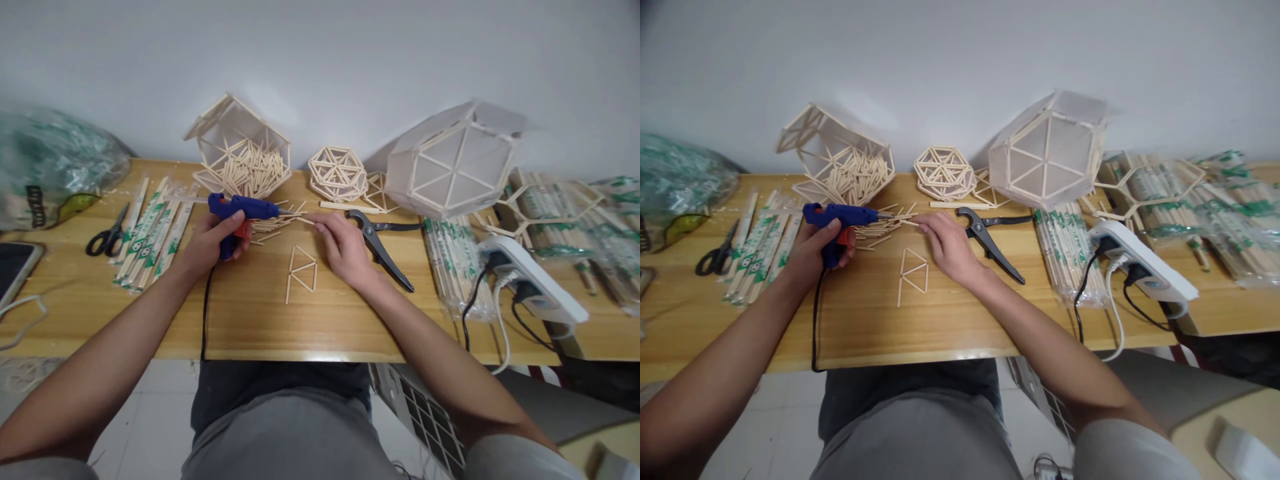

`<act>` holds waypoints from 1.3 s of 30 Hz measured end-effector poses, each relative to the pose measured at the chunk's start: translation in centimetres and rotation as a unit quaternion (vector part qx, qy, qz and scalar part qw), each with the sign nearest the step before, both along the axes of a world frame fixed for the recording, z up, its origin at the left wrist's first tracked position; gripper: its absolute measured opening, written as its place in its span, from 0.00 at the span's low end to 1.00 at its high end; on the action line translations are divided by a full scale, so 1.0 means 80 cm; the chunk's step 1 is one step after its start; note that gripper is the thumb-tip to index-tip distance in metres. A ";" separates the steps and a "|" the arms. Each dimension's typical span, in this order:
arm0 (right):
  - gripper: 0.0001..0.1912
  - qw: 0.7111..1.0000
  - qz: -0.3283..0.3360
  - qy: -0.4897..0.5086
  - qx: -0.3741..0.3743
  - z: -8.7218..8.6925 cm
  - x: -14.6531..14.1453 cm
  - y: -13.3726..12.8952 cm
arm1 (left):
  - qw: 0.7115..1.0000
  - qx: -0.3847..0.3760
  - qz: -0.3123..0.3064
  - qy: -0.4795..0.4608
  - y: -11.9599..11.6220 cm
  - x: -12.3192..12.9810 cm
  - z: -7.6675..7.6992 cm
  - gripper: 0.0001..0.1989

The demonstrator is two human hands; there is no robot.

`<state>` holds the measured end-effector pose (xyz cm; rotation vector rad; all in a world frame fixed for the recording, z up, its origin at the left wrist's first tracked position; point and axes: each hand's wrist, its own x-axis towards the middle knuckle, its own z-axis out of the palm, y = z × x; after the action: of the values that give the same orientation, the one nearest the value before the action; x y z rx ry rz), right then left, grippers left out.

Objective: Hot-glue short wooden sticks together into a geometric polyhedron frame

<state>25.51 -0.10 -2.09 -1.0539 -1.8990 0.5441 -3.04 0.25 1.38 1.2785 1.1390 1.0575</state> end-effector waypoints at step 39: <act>0.14 1.000 0.009 0.008 -0.011 -0.005 -0.010 -0.005 | 0.999 -0.031 -0.029 0.008 0.000 0.002 -0.003 0.25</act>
<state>24.74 -0.51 -2.52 -1.0438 -1.8934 0.5835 -2.89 0.27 1.14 1.2665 1.1319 0.9636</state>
